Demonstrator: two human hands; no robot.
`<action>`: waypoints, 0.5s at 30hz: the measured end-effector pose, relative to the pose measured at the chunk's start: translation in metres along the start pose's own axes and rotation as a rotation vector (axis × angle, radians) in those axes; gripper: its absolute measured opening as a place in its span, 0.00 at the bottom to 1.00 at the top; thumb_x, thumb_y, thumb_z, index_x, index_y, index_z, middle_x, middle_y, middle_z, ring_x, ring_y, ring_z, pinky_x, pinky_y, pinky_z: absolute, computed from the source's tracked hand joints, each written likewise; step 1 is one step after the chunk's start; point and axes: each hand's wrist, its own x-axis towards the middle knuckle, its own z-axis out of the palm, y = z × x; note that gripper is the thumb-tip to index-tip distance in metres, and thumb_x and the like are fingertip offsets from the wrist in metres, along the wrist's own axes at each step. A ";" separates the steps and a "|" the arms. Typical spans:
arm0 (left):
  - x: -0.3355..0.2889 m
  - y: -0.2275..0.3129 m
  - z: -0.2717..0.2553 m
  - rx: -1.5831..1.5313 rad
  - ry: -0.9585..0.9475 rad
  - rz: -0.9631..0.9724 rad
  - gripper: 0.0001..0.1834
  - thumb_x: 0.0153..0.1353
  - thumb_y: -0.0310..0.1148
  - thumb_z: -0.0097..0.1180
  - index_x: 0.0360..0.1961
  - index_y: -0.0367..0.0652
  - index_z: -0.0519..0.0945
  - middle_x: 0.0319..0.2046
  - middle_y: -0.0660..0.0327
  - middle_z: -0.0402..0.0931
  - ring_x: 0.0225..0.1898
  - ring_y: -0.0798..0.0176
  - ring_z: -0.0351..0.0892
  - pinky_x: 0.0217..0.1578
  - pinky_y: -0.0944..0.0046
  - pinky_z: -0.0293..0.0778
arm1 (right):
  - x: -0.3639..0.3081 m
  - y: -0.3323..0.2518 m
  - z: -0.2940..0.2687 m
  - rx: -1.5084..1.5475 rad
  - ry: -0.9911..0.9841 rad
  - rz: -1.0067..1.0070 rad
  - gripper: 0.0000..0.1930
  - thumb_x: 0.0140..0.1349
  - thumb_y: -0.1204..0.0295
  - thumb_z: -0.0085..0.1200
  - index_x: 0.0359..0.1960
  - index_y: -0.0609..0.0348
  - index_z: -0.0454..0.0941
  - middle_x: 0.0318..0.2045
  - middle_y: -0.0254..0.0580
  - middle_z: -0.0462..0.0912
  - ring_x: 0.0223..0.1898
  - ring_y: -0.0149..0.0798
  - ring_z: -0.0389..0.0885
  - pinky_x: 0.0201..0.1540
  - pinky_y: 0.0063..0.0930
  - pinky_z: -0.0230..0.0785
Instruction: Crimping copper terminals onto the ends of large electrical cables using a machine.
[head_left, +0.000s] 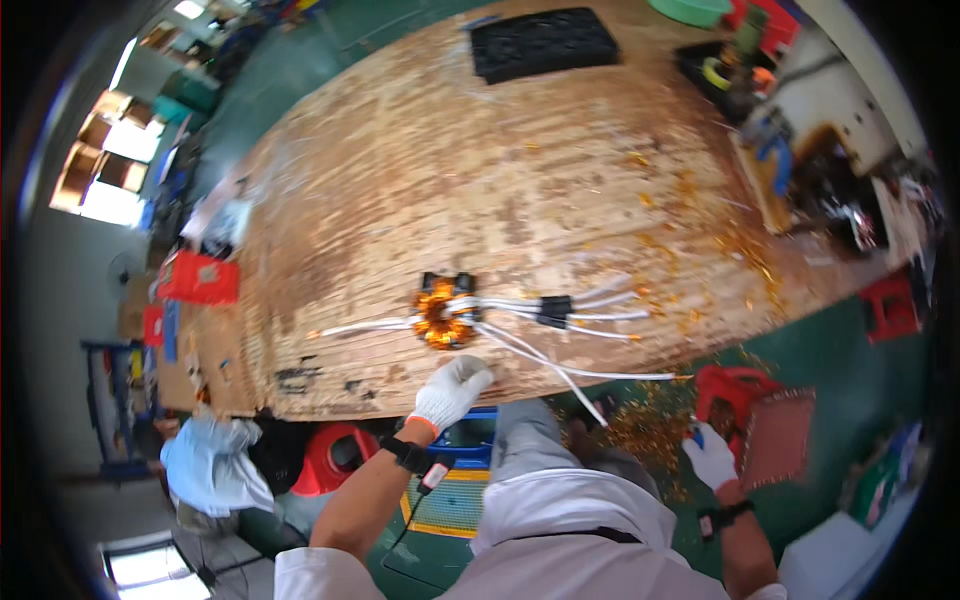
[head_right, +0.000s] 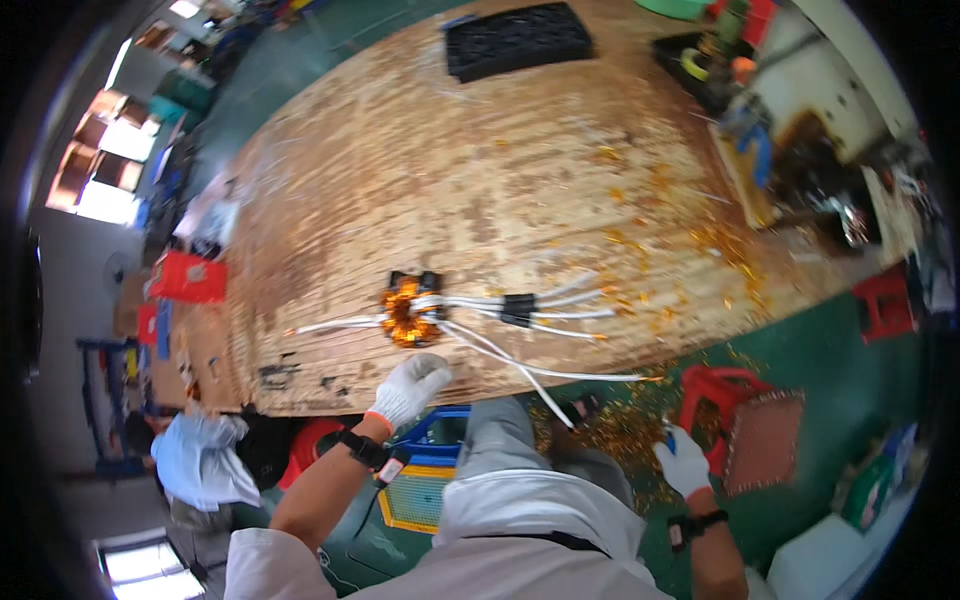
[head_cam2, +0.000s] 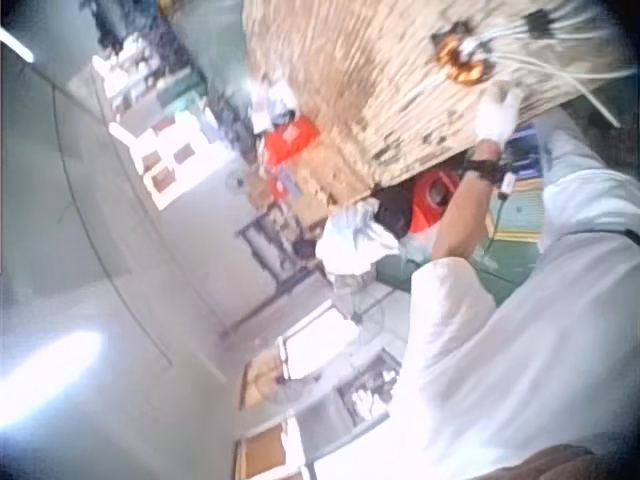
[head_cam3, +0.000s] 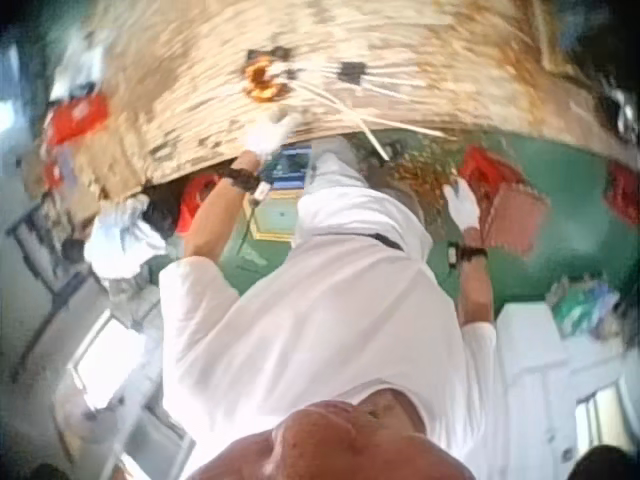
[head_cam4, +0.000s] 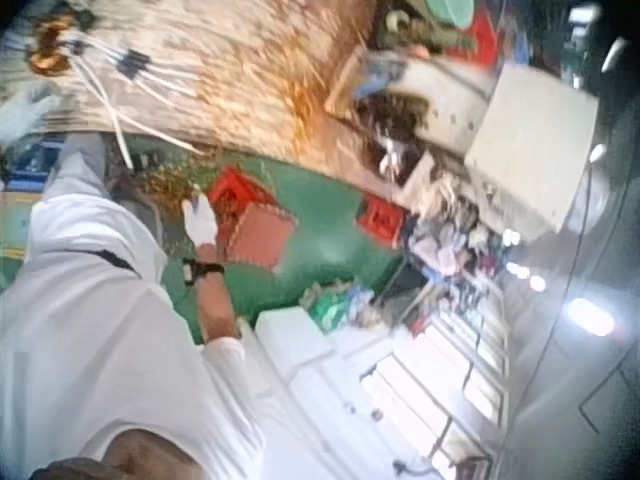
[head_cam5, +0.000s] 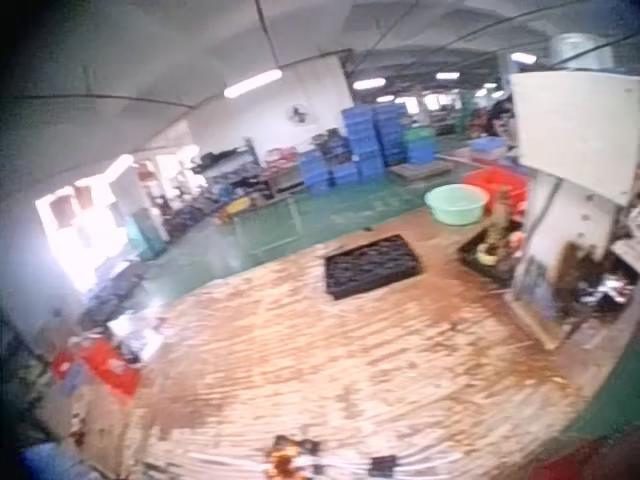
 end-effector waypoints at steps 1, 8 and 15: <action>-0.012 0.028 -0.001 0.145 -0.096 0.015 0.24 0.66 0.50 0.60 0.53 0.42 0.83 0.45 0.52 0.86 0.46 0.51 0.87 0.50 0.55 0.79 | -0.004 -0.004 0.005 0.014 -0.024 0.010 0.24 0.66 0.56 0.58 0.59 0.53 0.77 0.48 0.54 0.85 0.52 0.63 0.81 0.55 0.49 0.73; 0.028 0.078 0.079 0.540 -0.419 0.549 0.21 0.66 0.48 0.58 0.52 0.45 0.83 0.45 0.46 0.84 0.50 0.41 0.83 0.53 0.49 0.78 | -0.035 -0.036 0.009 -0.021 0.021 0.168 0.24 0.66 0.54 0.58 0.59 0.52 0.76 0.49 0.52 0.84 0.52 0.61 0.81 0.54 0.49 0.73; 0.082 0.129 0.058 0.653 -0.404 0.738 0.21 0.65 0.47 0.59 0.49 0.42 0.81 0.43 0.44 0.82 0.43 0.39 0.84 0.43 0.44 0.79 | -0.051 -0.085 0.009 0.082 0.045 0.275 0.27 0.67 0.55 0.57 0.64 0.53 0.73 0.55 0.54 0.82 0.56 0.61 0.79 0.58 0.49 0.72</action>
